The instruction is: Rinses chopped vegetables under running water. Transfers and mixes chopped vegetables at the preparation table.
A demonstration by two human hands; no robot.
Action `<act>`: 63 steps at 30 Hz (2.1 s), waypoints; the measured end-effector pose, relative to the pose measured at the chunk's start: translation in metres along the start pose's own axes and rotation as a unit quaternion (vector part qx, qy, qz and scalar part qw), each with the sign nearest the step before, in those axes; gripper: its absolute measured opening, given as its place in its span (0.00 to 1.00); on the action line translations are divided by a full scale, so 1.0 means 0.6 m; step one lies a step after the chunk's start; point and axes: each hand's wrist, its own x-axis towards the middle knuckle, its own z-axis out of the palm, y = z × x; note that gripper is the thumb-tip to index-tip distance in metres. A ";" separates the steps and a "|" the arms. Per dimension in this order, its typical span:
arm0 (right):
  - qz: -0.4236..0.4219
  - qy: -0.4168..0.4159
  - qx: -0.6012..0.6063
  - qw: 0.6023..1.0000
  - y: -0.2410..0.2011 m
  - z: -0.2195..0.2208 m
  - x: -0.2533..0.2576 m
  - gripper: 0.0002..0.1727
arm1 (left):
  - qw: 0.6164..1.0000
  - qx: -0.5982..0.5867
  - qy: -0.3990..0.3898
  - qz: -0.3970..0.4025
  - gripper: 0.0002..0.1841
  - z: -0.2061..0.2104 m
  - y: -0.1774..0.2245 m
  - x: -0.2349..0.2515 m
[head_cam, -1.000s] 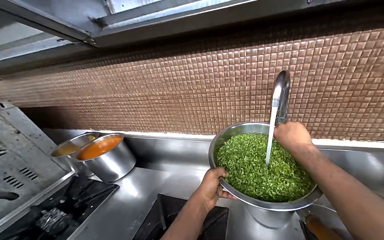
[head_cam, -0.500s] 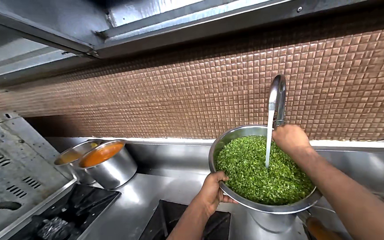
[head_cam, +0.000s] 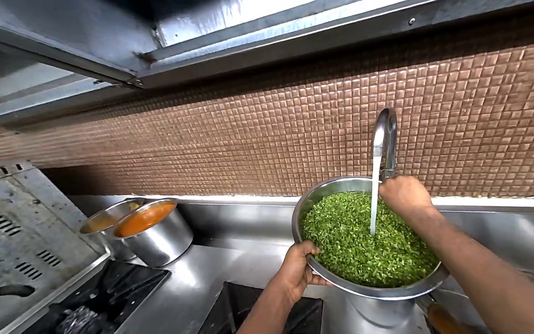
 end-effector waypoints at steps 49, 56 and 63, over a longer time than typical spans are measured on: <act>0.009 -0.014 0.019 1.000 -0.002 -0.002 -0.002 0.11 | 1.000 -0.003 -0.003 0.008 0.12 -0.001 -0.004 0.000; 0.014 -0.007 0.018 1.000 -0.004 0.001 -0.001 0.11 | 1.000 -0.005 -0.005 0.007 0.13 -0.002 -0.003 0.001; 0.013 -0.004 0.021 1.000 -0.004 0.000 -0.003 0.11 | 1.000 -0.004 -0.002 0.007 0.12 -0.001 -0.004 0.001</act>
